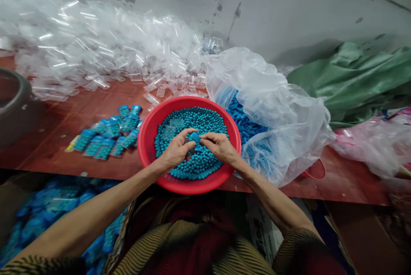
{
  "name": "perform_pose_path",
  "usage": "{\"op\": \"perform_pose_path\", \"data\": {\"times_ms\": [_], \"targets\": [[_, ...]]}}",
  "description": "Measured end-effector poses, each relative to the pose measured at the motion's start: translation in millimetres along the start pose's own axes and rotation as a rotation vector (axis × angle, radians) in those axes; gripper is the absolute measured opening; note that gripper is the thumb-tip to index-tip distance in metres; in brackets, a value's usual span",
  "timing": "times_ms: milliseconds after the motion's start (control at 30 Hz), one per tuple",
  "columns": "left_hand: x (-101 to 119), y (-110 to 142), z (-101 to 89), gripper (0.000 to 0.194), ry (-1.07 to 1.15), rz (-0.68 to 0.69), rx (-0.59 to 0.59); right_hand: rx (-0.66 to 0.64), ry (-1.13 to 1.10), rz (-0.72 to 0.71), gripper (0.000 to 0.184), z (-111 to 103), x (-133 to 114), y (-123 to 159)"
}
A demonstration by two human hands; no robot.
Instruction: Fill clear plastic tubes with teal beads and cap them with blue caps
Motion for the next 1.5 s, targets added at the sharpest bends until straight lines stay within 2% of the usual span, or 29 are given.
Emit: {"op": "perform_pose_path", "data": {"times_ms": [133, 200, 333, 433, 500, 533, 600, 700, 733, 800, 867, 900, 1100, 1333, 1400, 1500], "targets": [[-2.3, -1.2, -2.4, 0.036, -0.038, 0.003, 0.044, -0.054, 0.073, -0.109, 0.018, 2.9, -10.6, -0.3], [-2.3, -0.5, -3.8, 0.035, -0.044, 0.004, 0.041, -0.047, 0.046, -0.111, 0.017, 0.1, -12.2, -0.7], [0.9, 2.0, -3.9, 0.042, -0.016, 0.005, -0.038, -0.091, -0.257, 0.068, 0.02, -5.9, -1.7, -2.9], [3.1, 2.5, -4.2, 0.044, -0.001, 0.0, -0.069, -0.02, -0.519, 0.234, 0.037, -10.2, 12.0, -6.4], [3.1, 2.1, -4.5, 0.045, -0.017, -0.011, -0.059, 0.05, -0.575, 0.274, 0.053, -10.9, 18.1, -10.0], [2.9, 1.9, -4.6, 0.046, -0.026, -0.016, -0.046, 0.066, -0.551, 0.271, 0.057, -10.1, 18.8, -11.7], [2.8, 1.9, -4.7, 0.051, -0.044, -0.016, -0.011, 0.08, -0.411, 0.218, 0.052, -8.8, 13.8, -14.3], [3.7, 3.1, -3.8, 0.058, -0.055, 0.01, 0.04, -0.005, -0.098, 0.077, 0.042, -0.3, -6.5, -12.9], [3.9, 3.7, -3.2, 0.058, -0.055, 0.021, 0.048, -0.06, 0.002, 0.029, 0.045, 5.5, -13.6, -10.8], [4.8, 4.7, -3.1, 0.057, -0.059, 0.055, 0.068, -0.155, 0.175, -0.061, 0.065, 17.9, -24.7, -4.8], [5.5, 5.4, -5.0, 0.055, -0.071, 0.087, 0.099, -0.183, 0.316, -0.129, 0.088, 27.6, -30.7, 1.1], [5.5, 5.6, -5.8, 0.054, -0.075, 0.097, 0.108, -0.173, 0.381, -0.145, 0.094, 30.7, -31.8, 3.3], [4.4, 7.2, -4.3, 0.038, -0.074, 0.118, 0.109, -0.137, 0.739, -0.135, 0.088, 38.0, -34.5, 7.4], [-2.1, 7.5, 4.1, 0.021, -0.033, 0.112, 0.15, -0.186, 0.847, -0.101, 0.088, 45.3, -32.5, 8.3], [-1.4, 6.3, 3.0, 0.017, -0.115, 0.128, 0.191, -0.186, 0.796, -0.077, 0.088, 47.1, -29.5, 7.5], [7.4, 6.4, -6.0, 0.018, -0.326, 0.16, 0.23, -0.216, 0.591, -0.087, 0.087, 45.4, -24.0, 2.1]]}}
Point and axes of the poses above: each hand's wrist, its own y-axis away from the middle knuckle, its own z-axis out of the palm, x = y × z, the point moved 7 cm from there along -y, towards the middle knuckle, and after that the axes turned 2 degrees about -z, right-handed, at the moved point
